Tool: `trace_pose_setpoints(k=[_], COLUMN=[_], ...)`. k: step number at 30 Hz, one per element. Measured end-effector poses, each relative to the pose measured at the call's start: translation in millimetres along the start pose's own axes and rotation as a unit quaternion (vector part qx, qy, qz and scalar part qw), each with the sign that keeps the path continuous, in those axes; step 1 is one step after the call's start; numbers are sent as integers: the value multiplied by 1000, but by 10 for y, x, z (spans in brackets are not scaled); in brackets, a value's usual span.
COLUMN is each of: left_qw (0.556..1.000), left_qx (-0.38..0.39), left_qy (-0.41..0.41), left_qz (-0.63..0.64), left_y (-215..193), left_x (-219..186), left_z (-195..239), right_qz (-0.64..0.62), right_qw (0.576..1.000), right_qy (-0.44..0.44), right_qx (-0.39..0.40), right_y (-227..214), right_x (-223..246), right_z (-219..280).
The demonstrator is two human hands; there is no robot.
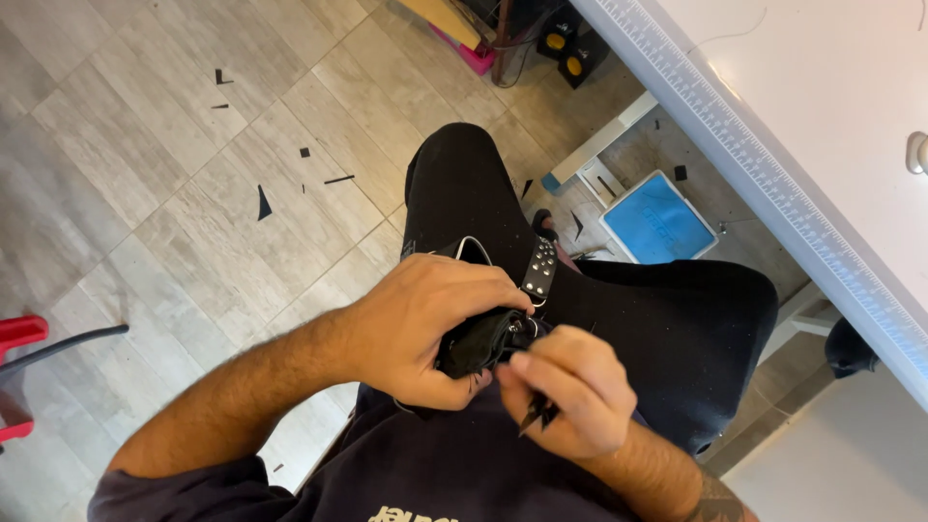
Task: Trimming excess threads and leather scraps from a black leather bag using snips
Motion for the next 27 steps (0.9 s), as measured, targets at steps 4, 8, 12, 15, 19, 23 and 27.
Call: trace_pose_setpoints(k=[4, 8, 12, 15, 19, 23, 27], left_qw=[1000, 1000, 998, 983, 984, 975, 972], left_qx=[1, -4, 16, -1, -15, -86, -124], left_qy=[10, 10, 41, 153, 171, 203, 197], left_qz=[2, 5, 33, 100, 49, 37, 28], left_y=[-5, 12, -35, -165, -160, -214, -233], left_x=[-61, -88, -79, -184, -245, -326, -330], left_z=[-61, -55, 0, 64, 33, 50, 60], right_qz=[-20, -54, -41, -32, -17, 22, 61], right_qw=[999, 996, 994, 992, 992, 991, 987], right_qy=[-14, -75, -105, -119, -121, -132, -152], right_qx=[-24, -5, 15, -7, 15, 7, -6], right_y=[-26, -36, -76, -149, -178, -170, -154], right_x=[-5, 3, 0, -11, 39, 120, 168], right_z=[-169, -221, -211, -224, -283, -301, -275])
Point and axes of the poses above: each hand's wrist, its own z-axis away from the middle knuckle, its own y-axis out of the palm, x = y × z, the point moved 6 cm from there along -z, towards the middle knuckle, and after that the axes turned 15 degrees about x, right-handed, at the moved point
